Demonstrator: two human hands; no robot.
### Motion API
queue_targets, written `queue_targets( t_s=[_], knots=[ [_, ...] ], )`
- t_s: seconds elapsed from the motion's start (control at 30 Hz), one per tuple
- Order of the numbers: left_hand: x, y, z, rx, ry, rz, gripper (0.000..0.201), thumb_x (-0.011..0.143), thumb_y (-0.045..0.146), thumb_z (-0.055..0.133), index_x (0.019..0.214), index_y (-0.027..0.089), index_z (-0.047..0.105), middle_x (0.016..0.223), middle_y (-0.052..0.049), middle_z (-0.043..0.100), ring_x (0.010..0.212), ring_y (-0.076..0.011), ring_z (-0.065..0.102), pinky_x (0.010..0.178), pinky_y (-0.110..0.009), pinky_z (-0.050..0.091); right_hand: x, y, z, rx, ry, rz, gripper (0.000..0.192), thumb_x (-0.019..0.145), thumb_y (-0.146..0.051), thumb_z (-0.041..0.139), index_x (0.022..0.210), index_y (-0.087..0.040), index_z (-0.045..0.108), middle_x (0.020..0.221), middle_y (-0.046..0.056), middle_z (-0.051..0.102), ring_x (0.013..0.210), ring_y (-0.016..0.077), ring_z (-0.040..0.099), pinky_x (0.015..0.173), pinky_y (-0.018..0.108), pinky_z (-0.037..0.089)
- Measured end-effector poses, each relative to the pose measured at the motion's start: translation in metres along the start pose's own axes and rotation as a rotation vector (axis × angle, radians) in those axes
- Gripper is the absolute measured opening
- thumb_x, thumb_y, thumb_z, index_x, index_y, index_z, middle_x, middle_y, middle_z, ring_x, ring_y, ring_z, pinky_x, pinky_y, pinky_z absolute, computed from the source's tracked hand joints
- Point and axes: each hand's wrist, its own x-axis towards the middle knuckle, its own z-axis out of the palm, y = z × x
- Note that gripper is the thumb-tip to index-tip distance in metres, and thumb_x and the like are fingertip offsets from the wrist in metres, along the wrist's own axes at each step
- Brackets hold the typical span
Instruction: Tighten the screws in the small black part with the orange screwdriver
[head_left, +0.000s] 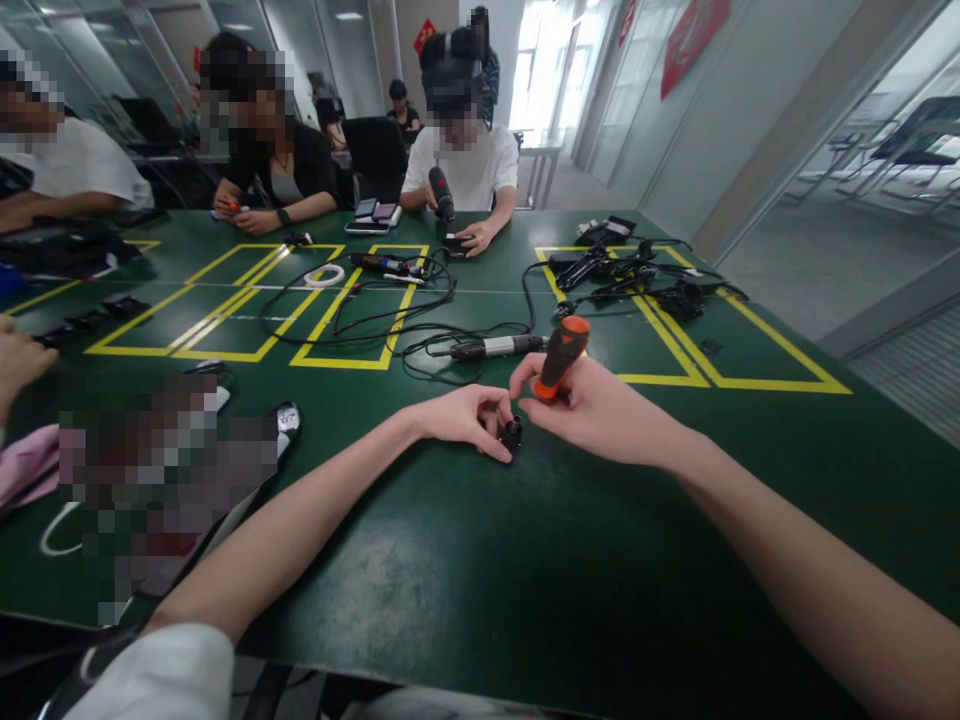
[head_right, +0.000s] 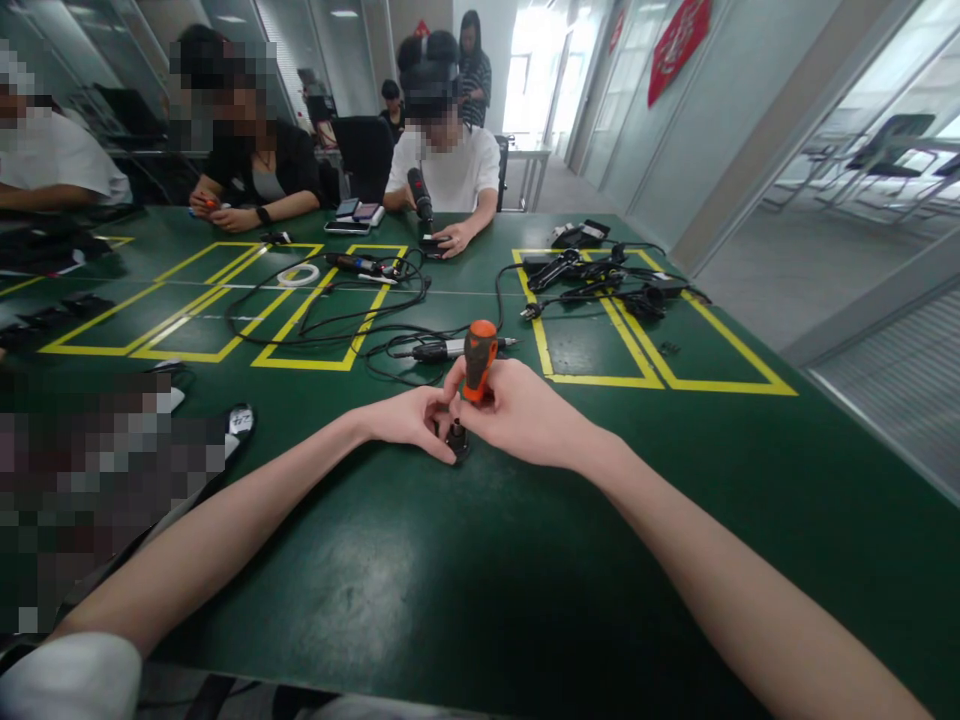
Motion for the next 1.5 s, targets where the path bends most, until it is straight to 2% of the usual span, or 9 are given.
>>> queue_targets(
  t_s=[0.23,0.43,0.7,0.83,1.0,1.17,1.37,1.5],
  knots=[
    [0.000,-0.002,-0.001,-0.005,0.003,0.021,0.049,0.057,0.027,0.097,0.087,0.015,0.060,0.070,0.006,0.066,0.059,-0.0087,0.063,0.059,-0.022,0.046,0.000,0.001,-0.001,0.030,-0.065,-0.008,0.013,0.075,-0.015,0.056,0.086,-0.020,0.060,0.069,-0.004,0.055,0.058,0.0119,0.046,0.057,0.026,0.037],
    [-0.001,0.002,0.000,-0.020,0.003,0.030,0.048,0.057,0.026,0.098,0.084,0.015,0.060,0.070,0.005,0.066,0.056,-0.0075,0.061,0.057,-0.021,0.046,0.003,0.005,0.002,0.054,-0.042,-0.001,0.009,0.080,-0.021,0.057,0.086,-0.018,0.062,0.068,-0.004,0.055,0.056,0.0118,0.044,0.056,0.026,0.036],
    [-0.002,0.003,0.001,-0.012,0.007,0.023,0.048,0.057,0.027,0.098,0.085,0.015,0.060,0.068,0.006,0.066,0.055,-0.0076,0.061,0.057,-0.021,0.046,0.001,0.006,0.000,0.053,-0.084,-0.006,0.014,0.072,-0.017,0.058,0.086,-0.020,0.059,0.065,-0.006,0.051,0.056,0.0113,0.042,0.056,0.025,0.035],
    [-0.002,0.001,-0.003,-0.025,-0.001,-0.005,0.049,0.056,0.028,0.098,0.086,0.015,0.062,0.064,0.006,0.067,0.057,-0.0084,0.063,0.058,-0.020,0.047,0.003,0.007,0.001,0.052,-0.068,0.000,0.009,0.075,-0.019,0.058,0.084,-0.019,0.060,0.066,-0.005,0.053,0.057,0.0117,0.043,0.057,0.026,0.036],
    [-0.002,-0.003,-0.009,-0.092,-0.007,-0.044,0.051,0.054,0.027,0.099,0.092,0.014,0.068,0.077,0.000,0.076,0.065,-0.0098,0.069,0.066,-0.023,0.054,0.003,0.007,-0.001,0.052,-0.096,0.007,0.011,0.078,-0.018,0.056,0.087,-0.020,0.061,0.065,-0.004,0.052,0.056,0.0118,0.042,0.055,0.026,0.033],
    [-0.002,-0.004,-0.012,-0.163,-0.013,-0.032,0.053,0.052,0.022,0.100,0.096,0.013,0.070,0.083,-0.001,0.078,0.068,-0.0095,0.072,0.067,-0.022,0.056,0.000,0.010,-0.003,0.029,-0.110,-0.023,0.020,0.072,-0.016,0.057,0.091,-0.021,0.061,0.062,-0.008,0.042,0.055,0.0114,0.039,0.056,0.026,0.033],
    [-0.003,-0.003,-0.014,-0.219,-0.057,-0.040,0.055,0.055,0.025,0.100,0.098,0.013,0.068,0.086,-0.003,0.078,0.071,-0.0136,0.076,0.068,-0.024,0.060,0.002,0.014,0.002,0.063,-0.047,-0.045,0.007,0.078,-0.021,0.057,0.085,-0.021,0.057,0.060,-0.008,0.041,0.057,0.0126,0.040,0.059,0.028,0.034],
    [-0.004,-0.003,-0.015,-0.223,-0.066,-0.025,0.051,0.061,0.024,0.098,0.100,0.012,0.068,0.088,-0.005,0.079,0.073,-0.0154,0.077,0.069,-0.026,0.060,0.002,0.011,0.001,0.126,-0.059,-0.040,0.010,0.078,-0.021,0.058,0.088,-0.021,0.058,0.061,-0.009,0.041,0.057,0.0121,0.040,0.058,0.027,0.034]
  ],
)
